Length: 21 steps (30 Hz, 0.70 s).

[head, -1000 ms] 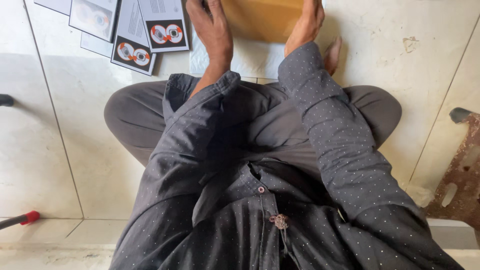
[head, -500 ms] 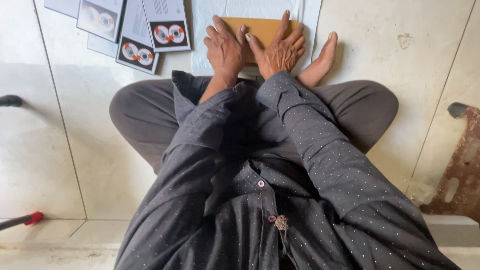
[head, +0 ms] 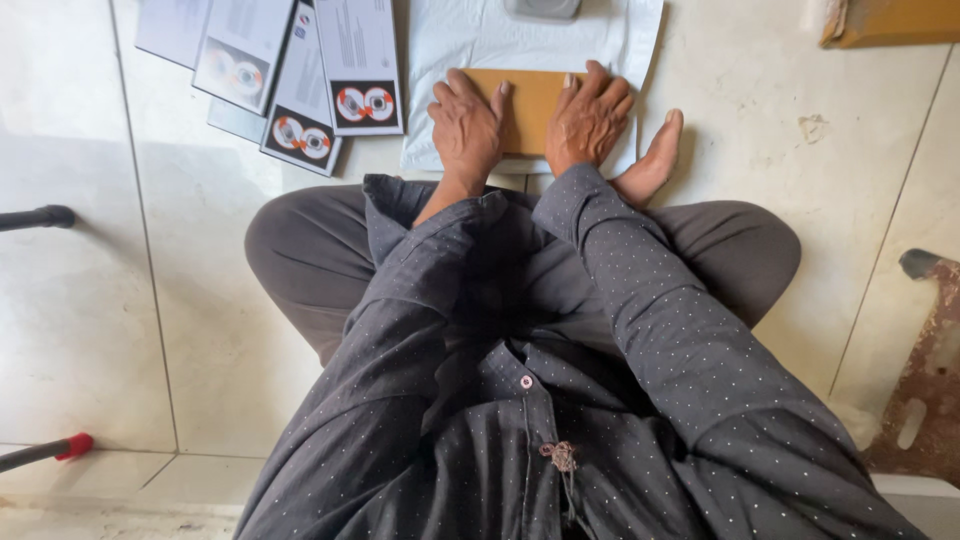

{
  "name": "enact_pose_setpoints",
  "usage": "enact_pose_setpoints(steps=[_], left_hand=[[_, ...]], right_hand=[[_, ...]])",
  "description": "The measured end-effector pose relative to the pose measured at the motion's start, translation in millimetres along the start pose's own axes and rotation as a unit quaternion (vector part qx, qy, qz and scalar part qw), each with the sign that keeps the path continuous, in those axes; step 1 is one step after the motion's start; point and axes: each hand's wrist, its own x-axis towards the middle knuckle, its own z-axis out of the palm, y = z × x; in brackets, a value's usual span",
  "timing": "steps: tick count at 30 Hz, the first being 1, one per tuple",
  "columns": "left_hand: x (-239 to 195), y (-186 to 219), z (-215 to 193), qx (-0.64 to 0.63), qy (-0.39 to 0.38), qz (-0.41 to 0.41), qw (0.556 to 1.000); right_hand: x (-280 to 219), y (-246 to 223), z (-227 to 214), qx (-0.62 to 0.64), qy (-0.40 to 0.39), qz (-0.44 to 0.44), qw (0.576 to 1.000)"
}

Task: The person sits on the floor and packs smartwatches into cardboard boxes. They open product boxes, remove the watch and accessories, place them into a larger shipping box, and seal it with tape. The process is repeated for multiple units.

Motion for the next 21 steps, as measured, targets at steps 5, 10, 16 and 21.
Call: enact_pose_setpoints(steps=[5,10,16,21], left_hand=[[-1,-9,-8,-0.125,-0.049,-0.054,0.989],[-8,-16,-33,-0.260,0.000,0.041,0.965],[-36,-12,-95,-0.334,-0.051,-0.013,0.941],[-77,-6,-95,-0.532,-0.140,-0.113,0.827]], right_hand=[[0,-5,-35,0.132,-0.060,0.121,0.982],[-1,-7,-116,0.210,-0.232,0.228,0.922],[-16,-18,-156,0.169,-0.127,0.151,0.966],[-23,4,-143,0.262,-0.100,0.210,0.937]])
